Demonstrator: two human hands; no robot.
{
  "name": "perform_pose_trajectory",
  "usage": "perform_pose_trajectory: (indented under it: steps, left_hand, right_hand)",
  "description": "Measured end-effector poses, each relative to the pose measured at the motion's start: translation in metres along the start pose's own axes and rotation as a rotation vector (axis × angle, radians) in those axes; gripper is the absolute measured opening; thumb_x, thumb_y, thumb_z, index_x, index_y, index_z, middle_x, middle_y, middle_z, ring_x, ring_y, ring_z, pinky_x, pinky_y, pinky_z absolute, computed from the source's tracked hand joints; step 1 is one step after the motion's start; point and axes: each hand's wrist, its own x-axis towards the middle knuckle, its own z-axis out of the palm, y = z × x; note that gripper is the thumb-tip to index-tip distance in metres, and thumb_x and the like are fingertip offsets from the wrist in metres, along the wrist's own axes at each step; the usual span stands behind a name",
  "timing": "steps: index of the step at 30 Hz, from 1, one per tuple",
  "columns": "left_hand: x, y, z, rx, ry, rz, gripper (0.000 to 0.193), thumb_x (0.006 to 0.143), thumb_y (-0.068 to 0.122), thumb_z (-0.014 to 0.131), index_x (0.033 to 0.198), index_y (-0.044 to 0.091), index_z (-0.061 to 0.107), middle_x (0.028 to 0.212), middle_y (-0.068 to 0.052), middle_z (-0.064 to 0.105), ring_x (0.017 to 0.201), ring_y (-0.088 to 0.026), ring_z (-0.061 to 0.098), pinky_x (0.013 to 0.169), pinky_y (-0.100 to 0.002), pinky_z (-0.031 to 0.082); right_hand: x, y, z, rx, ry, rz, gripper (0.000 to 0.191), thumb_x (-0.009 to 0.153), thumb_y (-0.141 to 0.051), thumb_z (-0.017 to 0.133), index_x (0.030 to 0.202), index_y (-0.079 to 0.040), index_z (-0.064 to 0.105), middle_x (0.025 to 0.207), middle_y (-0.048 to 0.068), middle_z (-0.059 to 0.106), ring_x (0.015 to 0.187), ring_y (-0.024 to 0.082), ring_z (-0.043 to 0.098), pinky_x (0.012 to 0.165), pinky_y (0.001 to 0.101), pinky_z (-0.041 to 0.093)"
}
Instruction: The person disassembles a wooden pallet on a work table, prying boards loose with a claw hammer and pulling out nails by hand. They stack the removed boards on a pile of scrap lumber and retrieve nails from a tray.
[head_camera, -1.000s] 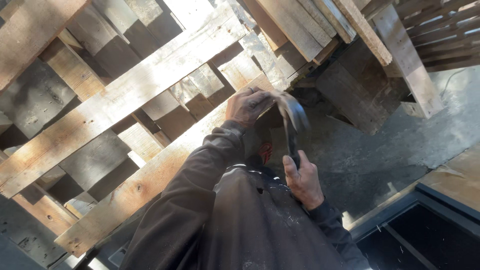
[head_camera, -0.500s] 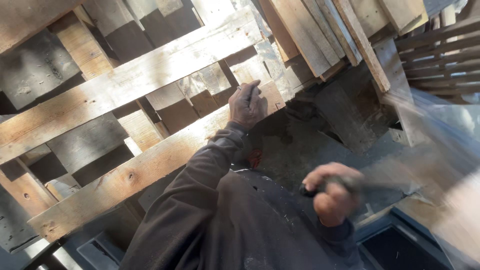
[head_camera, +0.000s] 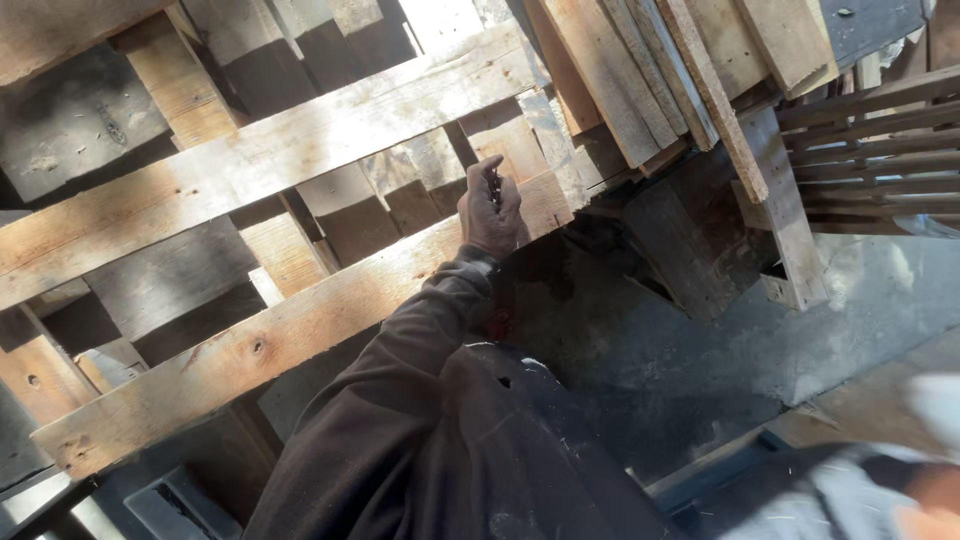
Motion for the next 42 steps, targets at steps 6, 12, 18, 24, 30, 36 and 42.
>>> perform_pose_trajectory:
  steps: [6, 12, 18, 24, 30, 36, 42]
  left_hand:
    - [0.002, 0.017, -0.001, -0.155, 0.022, -0.007, 0.026, 0.107, 0.005, 0.049, 0.133, 0.003, 0.047, 0.087, -0.008, 0.062, 0.071, -0.014, 0.059, 0.062, -0.03, 0.053]
    - [0.006, 0.028, -0.006, 0.031, 0.081, 0.025, 0.02, 0.103, 0.011, 0.055, 0.12, 0.001, 0.059, 0.086, -0.012, 0.073, 0.072, -0.016, 0.072, 0.064, -0.033, 0.059]
    - [0.015, 0.016, -0.005, -0.49, 0.007, -0.316, 0.022, 0.105, 0.019, 0.066, 0.111, -0.002, 0.062, 0.095, -0.016, 0.076, 0.061, -0.013, 0.056, 0.053, -0.03, 0.046]
    - [-0.022, 0.029, -0.055, -1.012, -0.091, -0.566, 0.028, 0.104, 0.021, 0.067, 0.118, -0.003, 0.062, 0.116, -0.017, 0.07, 0.088, -0.018, 0.07, 0.069, -0.03, 0.055]
    - [-0.113, 0.063, -0.142, -1.278, -0.023, -0.514, 0.023, 0.105, 0.021, 0.06, 0.118, 0.002, 0.061, 0.123, -0.018, 0.07, 0.113, -0.033, 0.07, 0.094, -0.043, 0.062]
    - [-0.174, 0.062, -0.22, -1.215, 0.248, -0.369, 0.014, 0.106, 0.018, 0.062, 0.114, 0.006, 0.063, 0.116, -0.018, 0.073, 0.101, -0.032, 0.074, 0.078, -0.04, 0.063]
    - [-0.223, 0.034, -0.321, -1.103, 0.549, -0.294, 0.015, 0.102, 0.017, 0.064, 0.111, 0.005, 0.068, 0.097, -0.014, 0.075, 0.077, -0.022, 0.072, 0.061, -0.031, 0.055]
  right_hand:
    - [-0.078, 0.073, 0.053, -0.327, 0.019, 1.133, 0.034, 0.099, -0.045, 0.063, 0.107, -0.012, 0.057, 0.064, -0.001, 0.048, 0.049, 0.007, 0.045, 0.043, 0.0263, 0.039]
    - [-0.128, 0.05, 0.03, -0.274, 0.137, 1.227, 0.044, 0.097, -0.051, 0.064, 0.104, -0.008, 0.056, 0.071, -0.001, 0.054, 0.054, 0.007, 0.051, 0.047, 0.0249, 0.043]
    - [-0.132, 0.058, 0.046, -0.212, 0.163, 1.003, 0.047, 0.099, -0.053, 0.067, 0.104, -0.007, 0.055, 0.072, -0.002, 0.053, 0.056, 0.006, 0.051, 0.049, 0.023, 0.044]
    - [-0.157, 0.104, 0.043, -0.223, 0.016, 1.408, 0.045, 0.094, -0.057, 0.06, 0.094, -0.013, 0.053, 0.062, -0.004, 0.051, 0.045, 0.005, 0.049, 0.039, 0.0234, 0.043]
    - [-0.165, 0.086, 0.061, -0.156, -0.201, 1.272, 0.034, 0.101, -0.042, 0.063, 0.095, -0.01, 0.053, 0.066, -0.001, 0.052, 0.048, 0.008, 0.052, 0.041, 0.0247, 0.043]
    - [-0.204, 0.088, 0.149, 0.024, -0.456, 1.355, 0.036, 0.1, -0.043, 0.061, 0.098, -0.007, 0.056, 0.066, 0.002, 0.055, 0.046, 0.011, 0.052, 0.04, 0.027, 0.042]
    - [-0.218, 0.105, 0.205, -0.202, -0.671, 1.444, 0.042, 0.1, -0.051, 0.057, 0.098, -0.009, 0.054, 0.065, 0.002, 0.052, 0.045, 0.013, 0.05, 0.04, 0.03, 0.04]
